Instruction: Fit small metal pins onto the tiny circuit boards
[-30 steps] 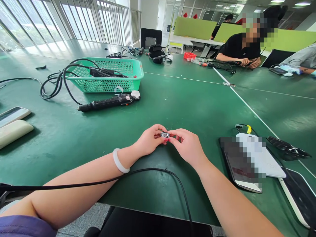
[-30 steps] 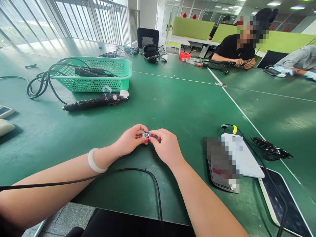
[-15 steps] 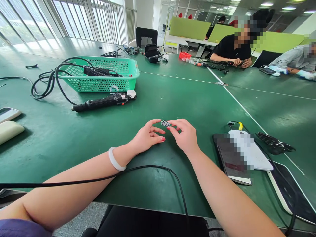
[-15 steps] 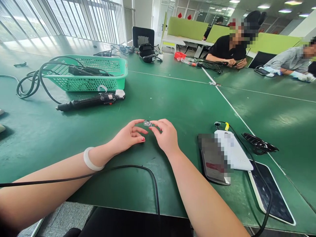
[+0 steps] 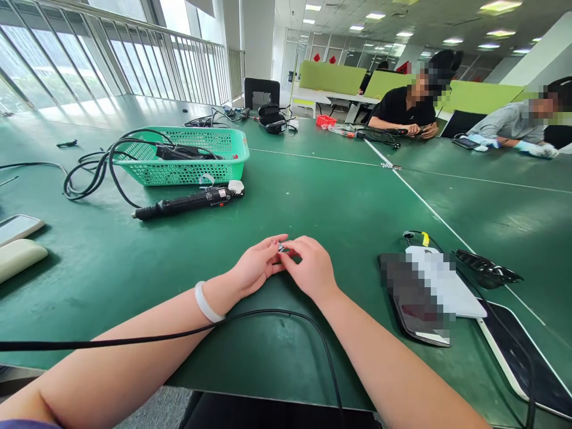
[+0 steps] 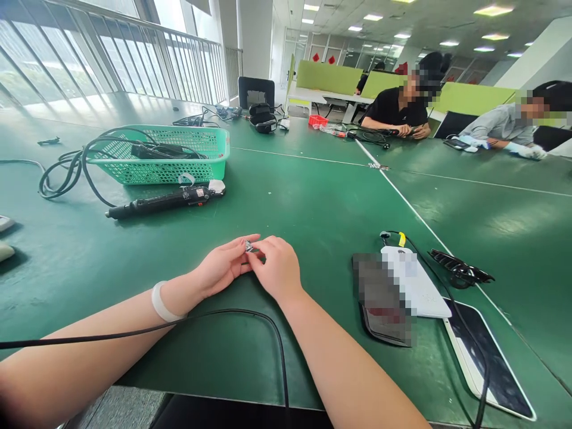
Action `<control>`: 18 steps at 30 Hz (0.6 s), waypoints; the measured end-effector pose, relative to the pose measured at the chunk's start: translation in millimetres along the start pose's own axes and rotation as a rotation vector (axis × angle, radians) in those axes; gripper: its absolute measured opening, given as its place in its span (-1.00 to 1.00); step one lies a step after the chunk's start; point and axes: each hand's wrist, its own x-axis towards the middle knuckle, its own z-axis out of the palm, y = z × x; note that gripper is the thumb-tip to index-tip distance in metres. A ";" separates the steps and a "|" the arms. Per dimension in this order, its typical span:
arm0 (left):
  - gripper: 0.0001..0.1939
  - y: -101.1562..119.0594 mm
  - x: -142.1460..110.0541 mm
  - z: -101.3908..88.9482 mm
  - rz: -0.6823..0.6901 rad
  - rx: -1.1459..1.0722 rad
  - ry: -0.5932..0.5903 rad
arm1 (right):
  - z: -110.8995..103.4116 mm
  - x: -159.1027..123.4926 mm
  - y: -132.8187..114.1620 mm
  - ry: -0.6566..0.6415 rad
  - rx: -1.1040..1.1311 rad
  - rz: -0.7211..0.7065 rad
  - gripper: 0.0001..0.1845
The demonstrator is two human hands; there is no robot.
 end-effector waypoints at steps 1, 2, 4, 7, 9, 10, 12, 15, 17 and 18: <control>-0.77 0.0 -0.1 0.6 -0.009 -0.002 0.013 | 2.9 -0.7 -3.7 0.004 -0.039 -0.001 -0.86; -0.79 -0.1 0.1 0.7 -0.014 0.013 0.020 | 5.2 -1.3 -6.7 -0.004 -0.083 -0.005 -0.87; -0.82 0.1 0.8 -0.1 -0.020 0.055 0.015 | 7.7 -2.0 -10.0 -0.021 -0.147 -0.021 -0.87; -0.84 3.9 1.5 -3.2 -0.022 0.118 0.002 | 5.0 -2.2 -8.4 -0.042 -0.098 -0.058 -0.86; -0.88 10.9 0.3 -5.8 -0.015 0.195 0.049 | 0.0 -2.5 -3.2 -0.030 -0.012 -0.074 -0.85; -0.90 15.9 -1.0 -7.3 -0.010 0.247 0.091 | -2.8 -2.8 0.5 -0.012 0.023 -0.065 -0.84; -0.91 28.3 -5.3 -11.9 0.007 0.367 0.168 | -8.3 -3.4 9.5 0.032 0.066 0.005 -0.81; -0.88 49.8 -15.8 -27.4 0.022 0.580 0.229 | -14.8 -3.6 23.5 0.041 0.110 0.138 -0.80; -0.88 63.5 -25.1 -46.3 0.030 0.797 0.271 | -17.6 -3.1 29.9 0.033 0.137 0.190 -0.80; -0.88 69.9 -30.1 -58.3 0.041 0.944 0.289 | -18.5 -2.9 31.7 0.030 0.148 0.204 -0.80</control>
